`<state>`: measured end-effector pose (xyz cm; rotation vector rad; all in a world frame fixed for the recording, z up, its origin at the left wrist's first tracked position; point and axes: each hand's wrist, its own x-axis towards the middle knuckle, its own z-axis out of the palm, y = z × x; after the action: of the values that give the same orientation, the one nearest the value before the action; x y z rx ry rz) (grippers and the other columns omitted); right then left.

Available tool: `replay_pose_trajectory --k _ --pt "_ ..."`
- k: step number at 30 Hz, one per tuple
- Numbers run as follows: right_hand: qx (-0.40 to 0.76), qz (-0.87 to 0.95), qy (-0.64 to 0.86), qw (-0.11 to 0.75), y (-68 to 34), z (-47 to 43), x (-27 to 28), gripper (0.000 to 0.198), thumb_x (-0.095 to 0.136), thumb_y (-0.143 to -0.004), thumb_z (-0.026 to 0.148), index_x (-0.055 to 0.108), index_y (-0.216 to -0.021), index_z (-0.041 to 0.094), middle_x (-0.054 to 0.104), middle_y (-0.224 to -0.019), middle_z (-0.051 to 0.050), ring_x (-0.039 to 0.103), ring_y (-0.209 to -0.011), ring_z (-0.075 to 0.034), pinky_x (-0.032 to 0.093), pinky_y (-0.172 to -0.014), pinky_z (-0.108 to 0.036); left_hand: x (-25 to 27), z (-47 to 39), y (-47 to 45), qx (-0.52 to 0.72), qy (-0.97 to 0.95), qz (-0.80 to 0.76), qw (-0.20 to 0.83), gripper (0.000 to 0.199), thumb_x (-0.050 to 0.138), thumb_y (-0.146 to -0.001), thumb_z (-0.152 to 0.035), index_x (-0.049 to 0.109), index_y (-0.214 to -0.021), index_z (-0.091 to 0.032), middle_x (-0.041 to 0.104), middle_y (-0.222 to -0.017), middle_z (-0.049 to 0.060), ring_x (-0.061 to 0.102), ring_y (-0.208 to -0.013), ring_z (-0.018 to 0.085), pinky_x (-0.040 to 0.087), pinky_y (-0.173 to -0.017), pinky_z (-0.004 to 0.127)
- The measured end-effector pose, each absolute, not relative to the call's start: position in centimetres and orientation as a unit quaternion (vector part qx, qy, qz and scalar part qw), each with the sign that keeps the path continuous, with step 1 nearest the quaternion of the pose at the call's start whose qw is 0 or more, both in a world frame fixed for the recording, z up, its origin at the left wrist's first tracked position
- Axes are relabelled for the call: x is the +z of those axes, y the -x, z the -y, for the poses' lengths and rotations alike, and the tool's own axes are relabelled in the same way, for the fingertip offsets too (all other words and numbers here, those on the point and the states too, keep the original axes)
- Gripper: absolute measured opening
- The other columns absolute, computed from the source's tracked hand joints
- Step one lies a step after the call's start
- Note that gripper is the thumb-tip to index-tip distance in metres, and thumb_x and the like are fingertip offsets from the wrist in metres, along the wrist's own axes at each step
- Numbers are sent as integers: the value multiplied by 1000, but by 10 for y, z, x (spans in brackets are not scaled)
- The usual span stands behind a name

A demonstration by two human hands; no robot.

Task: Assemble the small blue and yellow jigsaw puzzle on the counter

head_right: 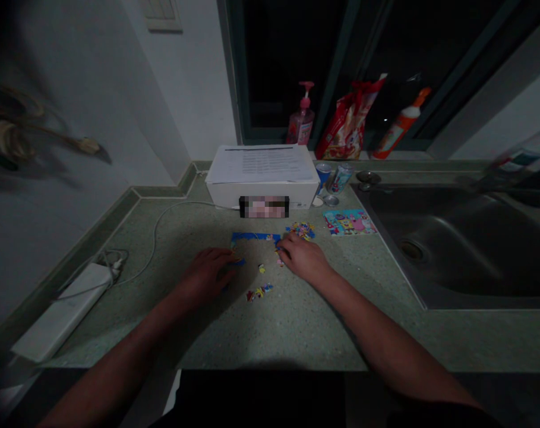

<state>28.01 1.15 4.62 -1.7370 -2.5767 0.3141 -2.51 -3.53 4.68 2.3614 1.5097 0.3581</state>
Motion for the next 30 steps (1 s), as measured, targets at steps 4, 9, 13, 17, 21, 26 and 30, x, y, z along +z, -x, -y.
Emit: replay_pose_trajectory --k 4,9,13,17,21,26,30 --pt "105 823 558 19 -281 -11 45 35 49 -117 35 76 -139 28 74 -139 -11 75 -121 -27 59 -95 -35 45 35 26 125 -825 -529 154 34 65 -103 -24 76 -134 -32 77 -144 9 69 -138 35 53 -124 60" --pt "110 823 557 27 -282 -12 40 33 50 -115 31 78 -132 27 75 -136 -10 75 -118 -26 58 -91 -34 48 35 26 117 -822 -530 174 33 64 -105 -24 76 -136 -29 75 -147 12 67 -140 37 51 -126 62" --pt "90 816 565 80 -286 -14 36 32 49 -113 30 78 -125 26 77 -130 -10 75 -110 -26 55 -85 -35 54 34 25 108 -815 -534 198 32 63 -105 -26 76 -134 -30 74 -148 13 66 -141 38 48 -127 63" --pt "76 809 572 108 -289 -16 34 32 47 -110 29 78 -116 26 78 -120 -10 73 -99 -26 51 -77 -36 57 31 29 109 -804 -547 205 29 58 -106 -27 77 -128 -31 78 -140 11 68 -134 36 51 -122 57" --pt "72 797 596 70 -288 -16 37 30 49 -109 28 78 -114 22 78 -119 -13 72 -96 -26 47 -72 -35 60 26 39 100 -783 -579 203 23 54 -108 -26 77 -115 -27 81 -123 10 70 -119 34 56 -107 48" --pt "72 789 608 48 -287 -16 39 30 50 -110 29 78 -116 22 77 -121 -12 73 -97 -25 45 -71 -33 66 26 46 66 -774 -581 243 17 60 -105 -22 77 -106 -22 79 -112 9 72 -103 29 56 -96 42" --pt "63 791 607 51 -288 -16 37 31 48 -110 29 78 -114 21 77 -119 -12 72 -94 -24 42 -68 -32 70 32 44 33 -793 -550 260 12 68 -98 -19 77 -102 -25 79 -105 6 71 -97 27 56 -89 38"
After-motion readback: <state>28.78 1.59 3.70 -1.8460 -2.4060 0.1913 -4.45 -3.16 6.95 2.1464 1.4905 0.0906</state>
